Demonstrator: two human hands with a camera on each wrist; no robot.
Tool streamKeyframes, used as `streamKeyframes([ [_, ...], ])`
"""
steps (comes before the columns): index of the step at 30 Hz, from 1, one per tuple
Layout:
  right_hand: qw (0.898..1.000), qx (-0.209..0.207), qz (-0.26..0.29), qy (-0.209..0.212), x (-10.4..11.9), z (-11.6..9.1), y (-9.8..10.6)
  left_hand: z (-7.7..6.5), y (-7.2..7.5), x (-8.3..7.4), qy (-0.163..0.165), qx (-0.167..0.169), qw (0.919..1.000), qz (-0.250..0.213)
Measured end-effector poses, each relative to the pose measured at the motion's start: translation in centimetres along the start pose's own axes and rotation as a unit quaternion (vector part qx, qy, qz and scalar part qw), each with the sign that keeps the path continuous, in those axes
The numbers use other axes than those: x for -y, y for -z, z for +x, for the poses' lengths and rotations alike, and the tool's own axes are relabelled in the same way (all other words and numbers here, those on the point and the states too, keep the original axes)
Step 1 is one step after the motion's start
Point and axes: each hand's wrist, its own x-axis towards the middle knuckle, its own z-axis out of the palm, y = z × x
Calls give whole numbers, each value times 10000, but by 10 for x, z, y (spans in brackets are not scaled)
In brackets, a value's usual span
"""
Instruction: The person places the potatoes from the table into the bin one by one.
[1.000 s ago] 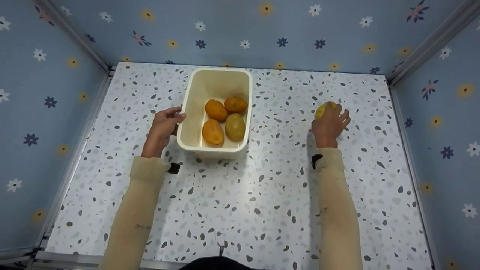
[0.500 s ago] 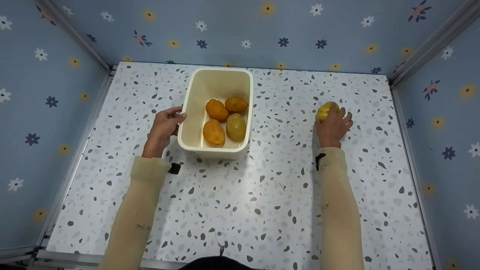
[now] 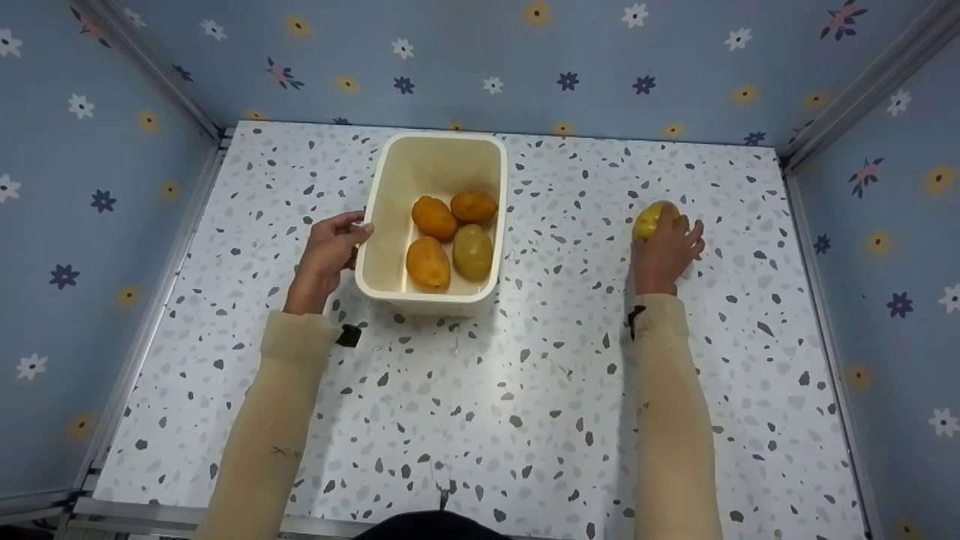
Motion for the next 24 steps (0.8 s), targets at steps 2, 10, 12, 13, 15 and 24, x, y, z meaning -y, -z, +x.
streamKeyframes([
  [2, 9999, -97, 108, 33, 1, -1, -2, 1, 0, 0, -18, -4, 10000, 41],
  [10, 9997, 25, 225, -76, 2, 1, -5, 0, 2, 1, 31, 23, 9998, -214],
  [12, 9996, 111, 224, -153, 2, 1, -5, 0, 2, 1, 36, 31, 9995, -303],
  [13, 9995, 135, 231, -172, 2, 1, -5, 0, 2, 1, 38, 30, 9995, -308],
  [15, 9994, 156, 241, -198, 2, 1, -5, 0, 2, 1, 46, 14, 9995, -311],
  [24, 9995, 22, 273, -128, 0, -1, -4, 0, 0, 1, 99, 18, 9995, -283],
])
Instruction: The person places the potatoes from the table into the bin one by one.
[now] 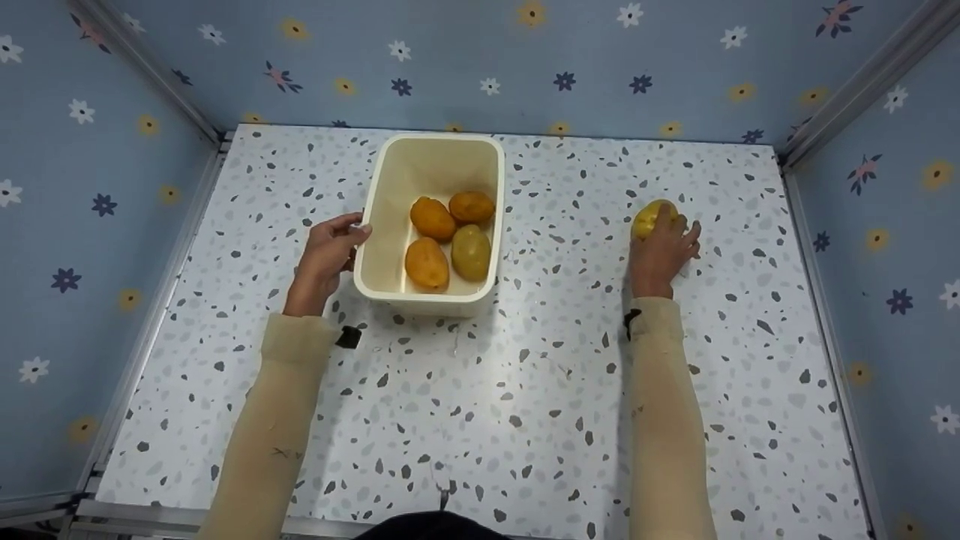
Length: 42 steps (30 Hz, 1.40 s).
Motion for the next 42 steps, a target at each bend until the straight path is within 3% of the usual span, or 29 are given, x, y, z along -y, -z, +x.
streamKeyframes([
  [10, 9999, -16, 146, -69, 1, -1, 0, 0, 1, 1, -50, -18, 10000, -12],
  [17, 9995, -264, 192, 36, -1, -4, -4, 1, 1, 3, -94, -2, 9999, 52],
  [33, 9987, 37, 485, -130, -7, 1, -1, 0, 1, 3, -37, 14, 10000, -29],
  [42, 9983, -39, 534, 207, 1, -4, 0, -1, 0, 3, -109, -12, 9999, -84],
])
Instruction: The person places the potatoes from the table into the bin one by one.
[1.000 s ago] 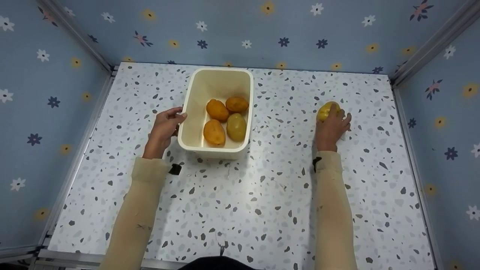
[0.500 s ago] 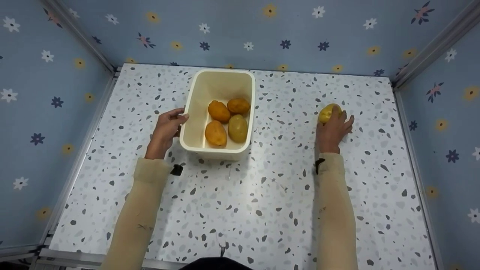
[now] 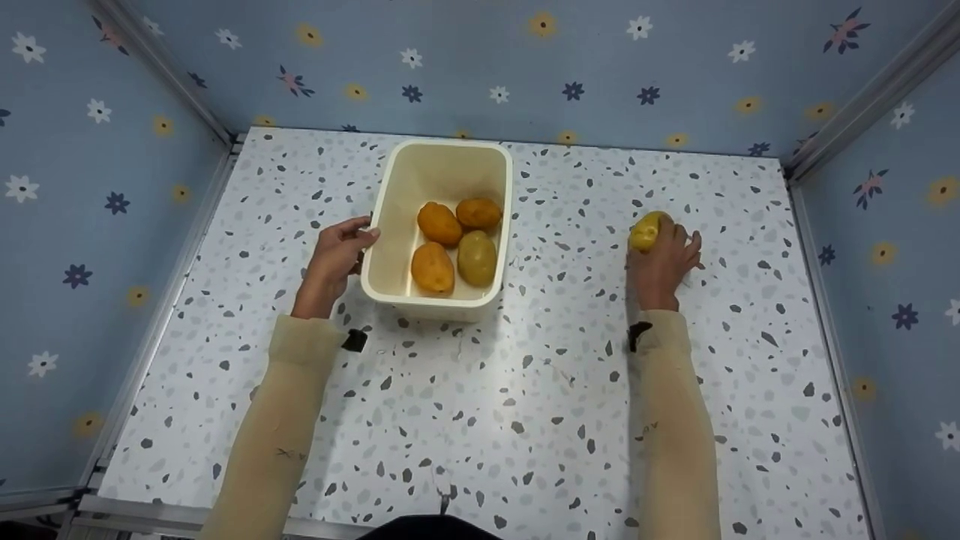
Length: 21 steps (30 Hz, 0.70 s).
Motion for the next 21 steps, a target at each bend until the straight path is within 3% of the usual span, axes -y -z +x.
streamKeyframes([
  [9, 9969, -219, 378, 653, 23, -4, 0, -2, 1, 0, -36, 38, 10000, -32],
  [21, 9892, -492, 443, 1308, 65, -7, 4, -1, 1, 0, 18, 9, 10000, 40],
])
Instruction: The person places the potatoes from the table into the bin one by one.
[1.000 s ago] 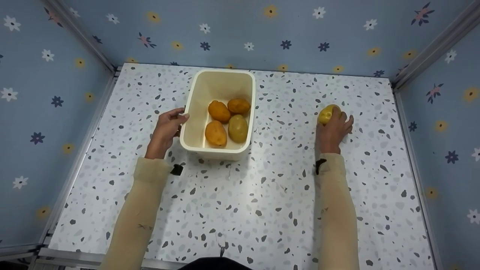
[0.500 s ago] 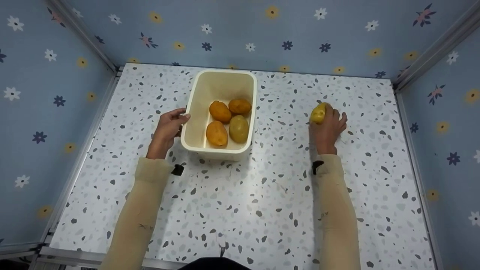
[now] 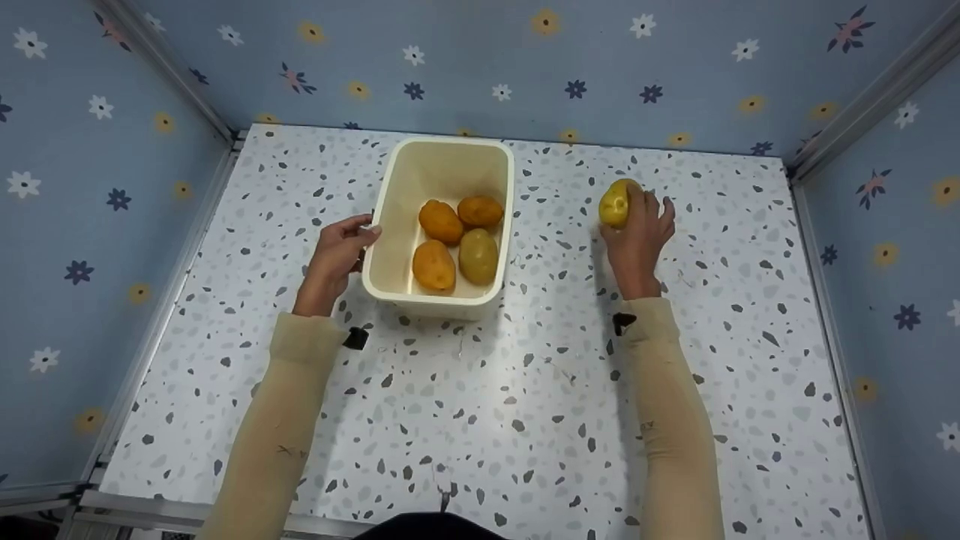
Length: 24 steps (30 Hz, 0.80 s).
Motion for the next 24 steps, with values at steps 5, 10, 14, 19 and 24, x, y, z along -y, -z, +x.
streamKeyframes([
  [5, 9997, 2, 51, 232, 17, 4, 1, 0, -1, 0, -40, -37, 10000, 13],
  [10, 9994, 76, -7, 346, 32, 8, 1, 0, -1, 2, -74, -32, 10000, -17],
  [14, 9989, 84, -94, 442, 43, 11, 1, -1, -1, 3, -139, -20, 9999, -41],
  [19, 9980, 95, -129, 616, 56, 13, 1, -1, -1, 4, -169, -28, 9999, -24],
  [24, 9978, 183, -103, 622, 67, 13, 3, 0, -2, 3, -119, -23, 9999, -18],
])
